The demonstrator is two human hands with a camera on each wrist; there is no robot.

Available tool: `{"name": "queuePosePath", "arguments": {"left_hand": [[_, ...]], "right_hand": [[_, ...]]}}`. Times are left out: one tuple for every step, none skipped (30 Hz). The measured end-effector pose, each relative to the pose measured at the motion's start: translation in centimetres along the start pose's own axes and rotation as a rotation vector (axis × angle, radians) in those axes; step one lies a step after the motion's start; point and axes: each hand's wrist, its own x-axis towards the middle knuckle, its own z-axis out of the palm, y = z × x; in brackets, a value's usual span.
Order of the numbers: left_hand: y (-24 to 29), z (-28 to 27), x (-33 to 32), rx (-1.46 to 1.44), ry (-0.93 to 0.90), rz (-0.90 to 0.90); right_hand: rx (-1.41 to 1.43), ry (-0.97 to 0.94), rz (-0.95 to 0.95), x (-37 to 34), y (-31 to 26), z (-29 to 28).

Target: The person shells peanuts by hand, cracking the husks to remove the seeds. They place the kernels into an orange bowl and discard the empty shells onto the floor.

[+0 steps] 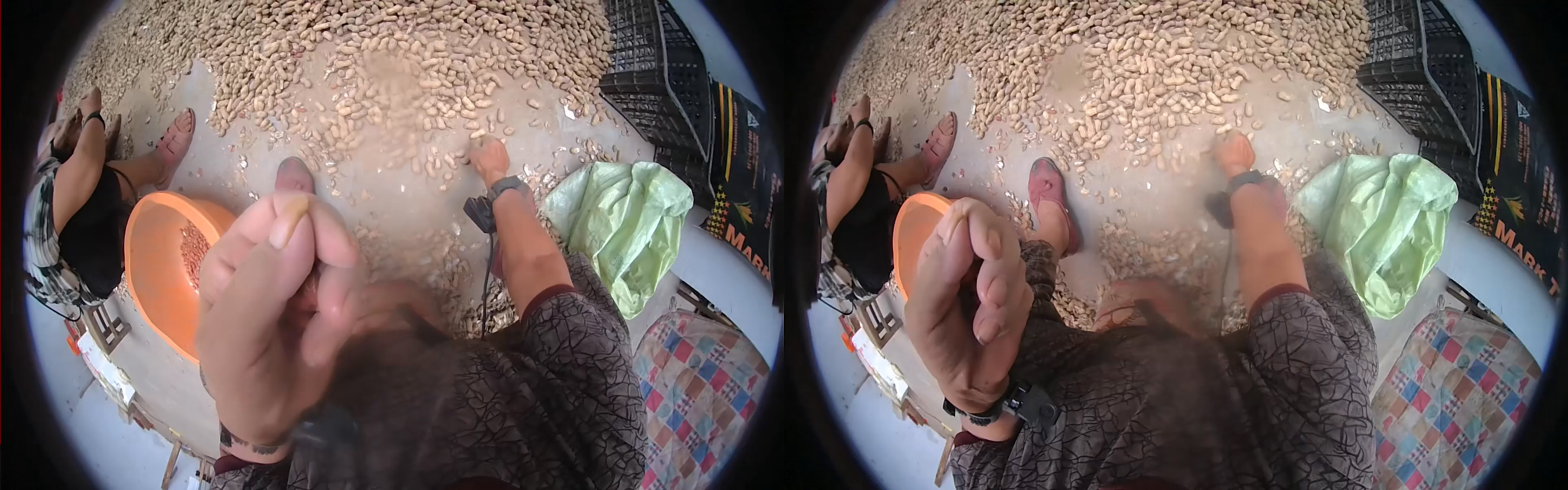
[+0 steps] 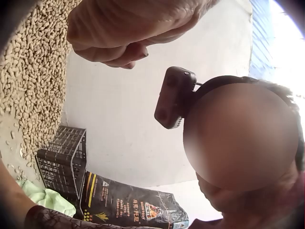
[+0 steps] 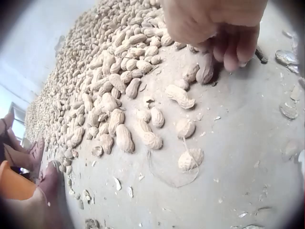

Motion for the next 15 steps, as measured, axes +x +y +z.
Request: {"name": "queuePosePath", "arguments": {"left_hand": [[0.1, -0.1, -0.1, -0.028, -0.004, 0.002], [0.1, -0.2, -0.2, -0.057, -0.010, 0.005], [0.1, -0.3, -0.4, -0.062, -0.017, 0.014], [0.2, -0.5, -0.6, -0.068, -0.008, 0.004], [0.3, -0.6, -0.7, -0.074, 0.000, -0.003], [0.4, -0.7, -0.9, -0.078, -0.008, 0.012], [0.4, -0.6, -0.9, -0.096, -0.038, 0.016], [0.5, -0.6, -1.0, -0.115, -0.069, 0.022], [0.5, -0.7, -1.1, -0.119, -0.079, 0.043], [0.4, -0.8, -1.2, -0.129, -0.102, 0.049], [0.5, -0.9, -1.2, -0.138, -0.125, 0.056], [0.5, -1.0, -1.1, -0.145, -0.131, 0.058], [0.4, -1.1, -1.1, -0.147, -0.145, 0.082], [0.3, -1.1, -1.1, -0.141, -0.129, 0.084], [0.1, -1.2, -1.1, -0.135, -0.113, 0.084]], "right_hand": [[0.183, -0.062, 0.028, 0.9, 1.2, 1.4], [0.183, -0.054, 0.021, 2.1, 3.0, 3.4], [0.218, -0.198, -0.177, 3.5, 5.1, 5.5], [0.247, -0.342, -0.376, 2.9, 3.9, 4.1], [0.242, -0.331, -0.386, 1.0, 4.9, 1.1], [0.637, -0.432, -0.164, -1.5, 1.5, -2.8], [1.028, -0.525, 0.067, -4.2, -4.0, -6.0], [1.026, -0.517, 0.046, -5.5, -5.8, -8.2], [1.081, -0.554, -0.064, -6.5, -7.2, -10.0], [1.134, -0.594, -0.178, -7.4, -8.6, -11.7], [1.129, -0.587, -0.206, -8.7, -10.3, -13.5], [1.128, -0.563, -0.271, -10.0, -12.0, -15.4], [1.125, -0.536, -0.337, -11.1, -13.3, -17.0], [1.137, -0.545, -0.376, -11.9, -14.2, -18.2], [1.131, -0.537, -0.401, -13.1, -15.3, -19.8]]}}
